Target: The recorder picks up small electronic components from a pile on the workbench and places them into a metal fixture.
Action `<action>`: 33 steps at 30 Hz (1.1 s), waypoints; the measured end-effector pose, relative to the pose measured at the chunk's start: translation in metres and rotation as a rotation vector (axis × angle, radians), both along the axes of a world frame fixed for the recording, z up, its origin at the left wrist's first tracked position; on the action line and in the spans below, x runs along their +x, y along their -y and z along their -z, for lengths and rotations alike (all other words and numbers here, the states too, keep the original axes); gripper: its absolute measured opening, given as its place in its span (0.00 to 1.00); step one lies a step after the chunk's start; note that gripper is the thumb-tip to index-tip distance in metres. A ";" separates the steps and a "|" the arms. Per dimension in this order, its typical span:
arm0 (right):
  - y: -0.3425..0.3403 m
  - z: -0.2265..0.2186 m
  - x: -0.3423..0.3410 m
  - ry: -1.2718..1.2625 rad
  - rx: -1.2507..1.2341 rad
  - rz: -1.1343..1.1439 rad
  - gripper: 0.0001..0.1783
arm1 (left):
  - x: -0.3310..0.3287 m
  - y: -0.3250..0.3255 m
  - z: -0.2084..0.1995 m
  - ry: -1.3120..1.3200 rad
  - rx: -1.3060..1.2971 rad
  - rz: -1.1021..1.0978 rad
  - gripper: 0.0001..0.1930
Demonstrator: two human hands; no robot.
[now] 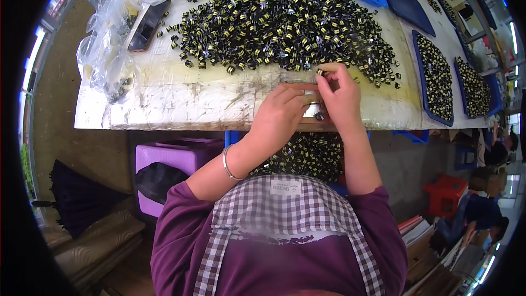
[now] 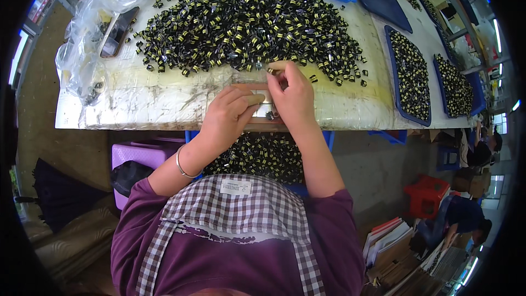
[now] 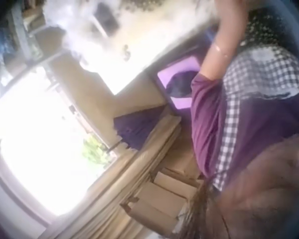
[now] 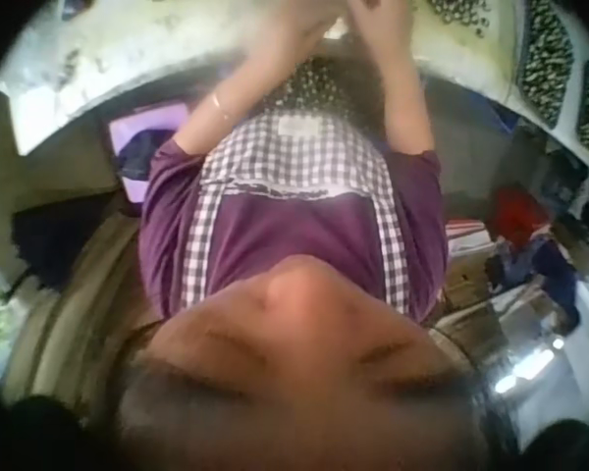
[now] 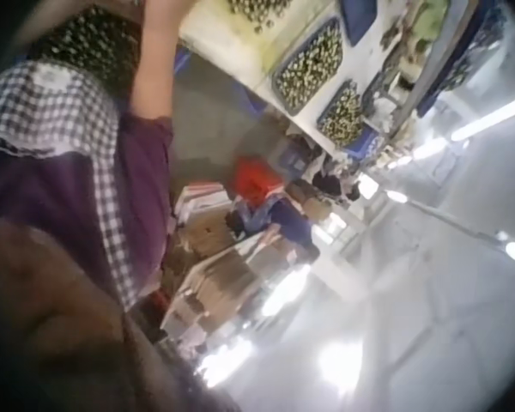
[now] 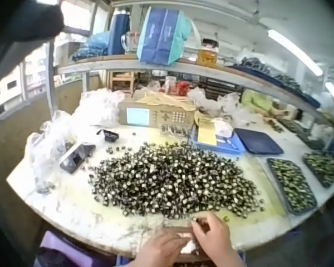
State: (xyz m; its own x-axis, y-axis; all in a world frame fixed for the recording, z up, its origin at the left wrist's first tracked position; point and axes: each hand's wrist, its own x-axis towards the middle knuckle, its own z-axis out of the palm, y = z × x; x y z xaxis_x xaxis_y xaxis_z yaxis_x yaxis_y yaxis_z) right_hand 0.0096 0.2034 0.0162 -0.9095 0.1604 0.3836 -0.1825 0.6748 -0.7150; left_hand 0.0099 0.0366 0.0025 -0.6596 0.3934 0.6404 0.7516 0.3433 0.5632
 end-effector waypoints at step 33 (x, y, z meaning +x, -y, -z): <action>-0.007 -0.022 0.023 0.191 0.034 -0.380 0.07 | -0.007 0.008 -0.001 0.037 -0.067 -0.090 0.07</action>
State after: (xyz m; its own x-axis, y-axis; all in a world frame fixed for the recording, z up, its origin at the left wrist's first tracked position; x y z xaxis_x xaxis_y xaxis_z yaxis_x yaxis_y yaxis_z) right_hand 0.0328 0.2104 0.0378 -0.9568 -0.2097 0.2016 -0.2891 0.6086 -0.7389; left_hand 0.0025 0.0285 0.0034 -0.7168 0.3725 0.5895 0.6953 0.4460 0.5636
